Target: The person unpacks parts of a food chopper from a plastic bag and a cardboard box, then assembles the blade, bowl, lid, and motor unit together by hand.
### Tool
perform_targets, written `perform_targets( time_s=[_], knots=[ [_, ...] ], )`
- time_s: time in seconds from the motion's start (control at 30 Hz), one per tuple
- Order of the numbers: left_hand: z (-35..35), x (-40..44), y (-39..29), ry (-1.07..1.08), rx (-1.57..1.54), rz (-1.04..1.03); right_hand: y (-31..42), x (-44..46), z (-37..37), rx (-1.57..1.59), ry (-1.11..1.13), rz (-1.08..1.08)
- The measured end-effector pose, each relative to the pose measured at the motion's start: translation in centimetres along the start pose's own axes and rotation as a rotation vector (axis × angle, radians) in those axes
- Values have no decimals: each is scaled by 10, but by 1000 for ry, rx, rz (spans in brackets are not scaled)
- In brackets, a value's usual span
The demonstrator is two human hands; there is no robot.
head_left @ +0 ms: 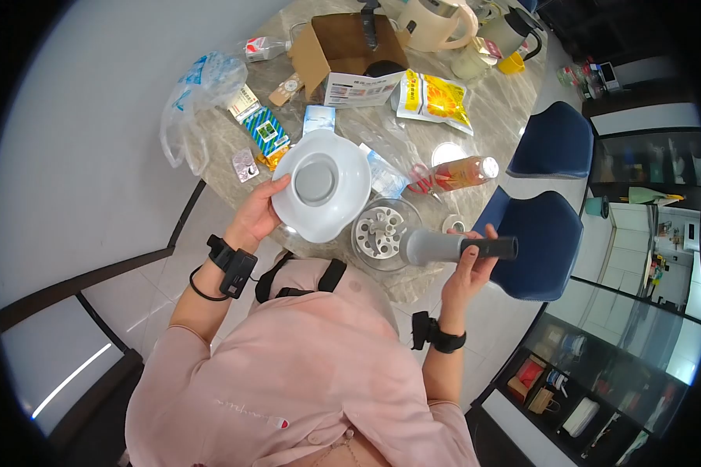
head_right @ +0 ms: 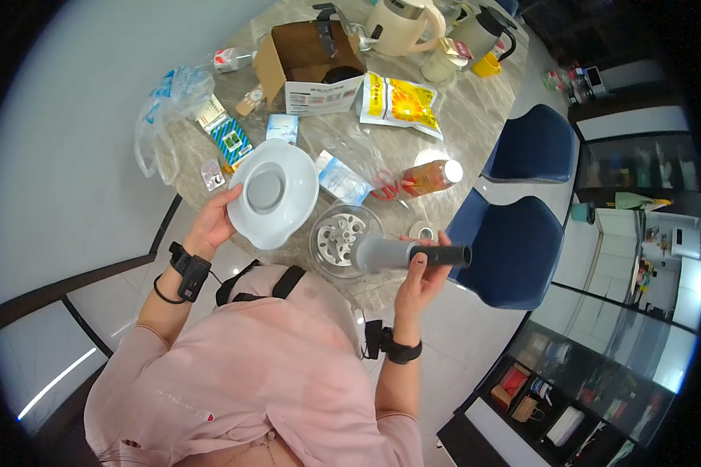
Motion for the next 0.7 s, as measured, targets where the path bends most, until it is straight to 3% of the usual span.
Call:
perform_targets(
  time_s=[0.1,0.17,0.23,0.3,0.37,0.43,0.47,0.5,0.57,0.6,0.63,0.7],
  knots=[
    [-2,3,2,0,-7,13,-5,16,2,-246,163,-105],
    [-1,6,2,4,-22,3,-3,10,-30,-954,569,103],
    [-3,6,3,73,-42,27,-7,8,-42,-1118,650,185],
    [-3,2,-1,53,-46,6,-17,2,-57,-1490,806,601],
    [-2,-2,-7,33,-59,-12,-16,6,-66,-1481,817,694],
    [0,-5,-14,35,-61,-62,0,15,-82,-1236,813,557],
    [2,-6,-17,38,-69,-74,11,23,-87,-1161,815,367],
    [7,-6,-19,25,-75,-78,19,30,-93,-1159,819,383],
    [15,-6,-23,15,-89,-92,40,48,-102,-655,707,259],
    [19,-7,-24,0,-102,-87,52,55,-110,-568,715,264],
    [23,-7,-25,-16,-116,-81,64,61,-118,-572,709,348],
    [26,-10,-30,-18,-122,-94,59,74,-118,-599,601,279]
  ],
)
Point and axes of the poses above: each hand's wrist, its own x-axis towards the middle knuckle, its own z-axis out of the back of the hand, y = z × x, the point moved 6 cm from there along x, towards the middle knuckle, and after that the axes turned 10 degrees about -y, right-handed, at the moved point
